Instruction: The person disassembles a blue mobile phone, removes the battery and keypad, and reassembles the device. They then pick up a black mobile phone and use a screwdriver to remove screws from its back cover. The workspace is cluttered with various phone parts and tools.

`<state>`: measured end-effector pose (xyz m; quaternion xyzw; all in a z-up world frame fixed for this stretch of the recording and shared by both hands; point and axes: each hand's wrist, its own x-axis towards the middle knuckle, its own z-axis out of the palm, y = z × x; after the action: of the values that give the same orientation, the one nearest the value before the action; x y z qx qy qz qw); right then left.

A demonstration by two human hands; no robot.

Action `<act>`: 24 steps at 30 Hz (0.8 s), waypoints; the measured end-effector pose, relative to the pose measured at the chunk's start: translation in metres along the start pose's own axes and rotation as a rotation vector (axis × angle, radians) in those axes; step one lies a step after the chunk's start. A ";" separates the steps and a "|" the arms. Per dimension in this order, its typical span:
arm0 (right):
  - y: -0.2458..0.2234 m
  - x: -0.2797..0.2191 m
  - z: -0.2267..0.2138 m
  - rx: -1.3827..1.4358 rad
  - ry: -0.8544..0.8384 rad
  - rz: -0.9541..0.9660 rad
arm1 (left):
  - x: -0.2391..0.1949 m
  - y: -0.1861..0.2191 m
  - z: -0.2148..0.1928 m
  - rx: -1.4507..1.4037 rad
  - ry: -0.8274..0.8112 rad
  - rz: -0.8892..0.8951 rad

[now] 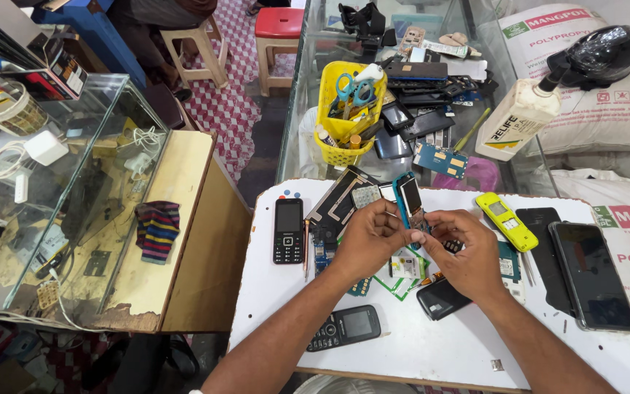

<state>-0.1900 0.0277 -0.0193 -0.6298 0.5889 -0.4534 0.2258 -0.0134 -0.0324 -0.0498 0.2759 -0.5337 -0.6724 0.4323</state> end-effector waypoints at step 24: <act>0.004 -0.001 -0.001 0.224 -0.079 0.209 | -0.001 -0.014 0.004 -0.048 -0.011 0.122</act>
<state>-0.1924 0.0277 -0.0222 -0.5531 0.5877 -0.4653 0.3637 -0.0199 -0.0289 -0.0622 0.2285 -0.5356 -0.6590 0.4761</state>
